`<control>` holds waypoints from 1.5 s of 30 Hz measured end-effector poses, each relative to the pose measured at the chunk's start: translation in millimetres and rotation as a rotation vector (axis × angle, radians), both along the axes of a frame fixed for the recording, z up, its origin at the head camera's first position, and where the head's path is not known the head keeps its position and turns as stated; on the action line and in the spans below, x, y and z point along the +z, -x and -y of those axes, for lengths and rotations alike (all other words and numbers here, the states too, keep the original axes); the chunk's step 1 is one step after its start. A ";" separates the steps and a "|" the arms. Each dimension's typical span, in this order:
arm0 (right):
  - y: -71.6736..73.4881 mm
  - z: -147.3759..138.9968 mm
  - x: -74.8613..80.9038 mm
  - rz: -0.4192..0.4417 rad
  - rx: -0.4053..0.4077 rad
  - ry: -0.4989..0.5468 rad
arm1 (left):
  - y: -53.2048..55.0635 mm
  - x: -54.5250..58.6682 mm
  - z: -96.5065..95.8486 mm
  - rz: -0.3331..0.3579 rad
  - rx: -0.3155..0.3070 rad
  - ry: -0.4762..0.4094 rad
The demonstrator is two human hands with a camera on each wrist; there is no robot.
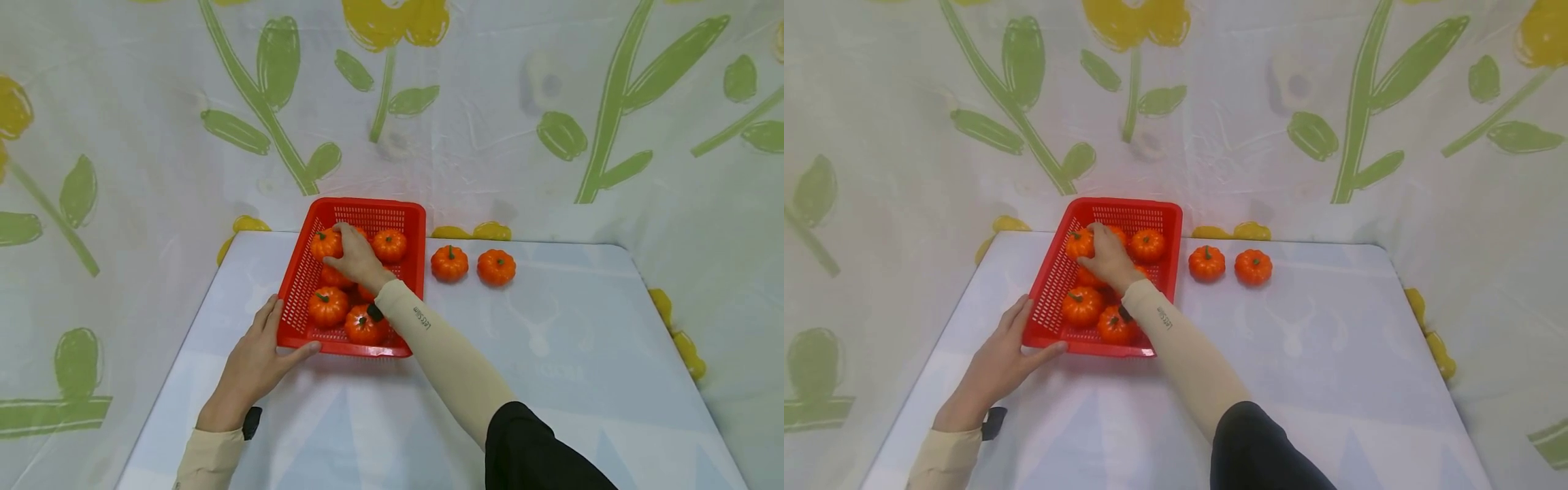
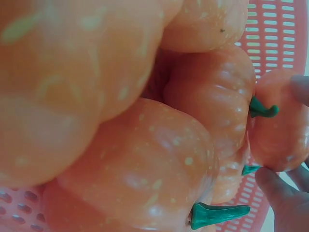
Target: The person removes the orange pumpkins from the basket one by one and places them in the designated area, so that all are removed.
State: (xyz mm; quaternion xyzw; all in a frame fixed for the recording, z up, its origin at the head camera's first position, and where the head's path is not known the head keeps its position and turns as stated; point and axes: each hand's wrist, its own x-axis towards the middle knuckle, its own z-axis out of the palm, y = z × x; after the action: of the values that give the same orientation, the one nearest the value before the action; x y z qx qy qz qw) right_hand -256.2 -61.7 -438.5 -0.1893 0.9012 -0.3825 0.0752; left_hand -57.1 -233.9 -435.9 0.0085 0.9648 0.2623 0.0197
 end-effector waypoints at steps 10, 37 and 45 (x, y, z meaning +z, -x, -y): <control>-3.1 -1.9 0.2 0.001 -0.014 -0.013 | -0.5 0.2 -0.8 -0.006 -0.006 0.003; -16.0 -20.6 23.7 -0.131 0.012 0.080 | -0.9 0.3 -1.6 0.007 -0.002 -0.004; -21.6 -37.2 36.3 -0.180 0.004 0.127 | -1.8 -0.1 -1.2 0.018 0.000 -0.004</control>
State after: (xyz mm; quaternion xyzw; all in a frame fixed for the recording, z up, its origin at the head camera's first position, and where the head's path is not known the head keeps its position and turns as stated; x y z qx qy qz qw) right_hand -234.6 -24.5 -402.2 -0.2294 0.8778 -0.4202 -0.0176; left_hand -55.3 -232.7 -436.0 0.0062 0.9640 0.2642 0.0286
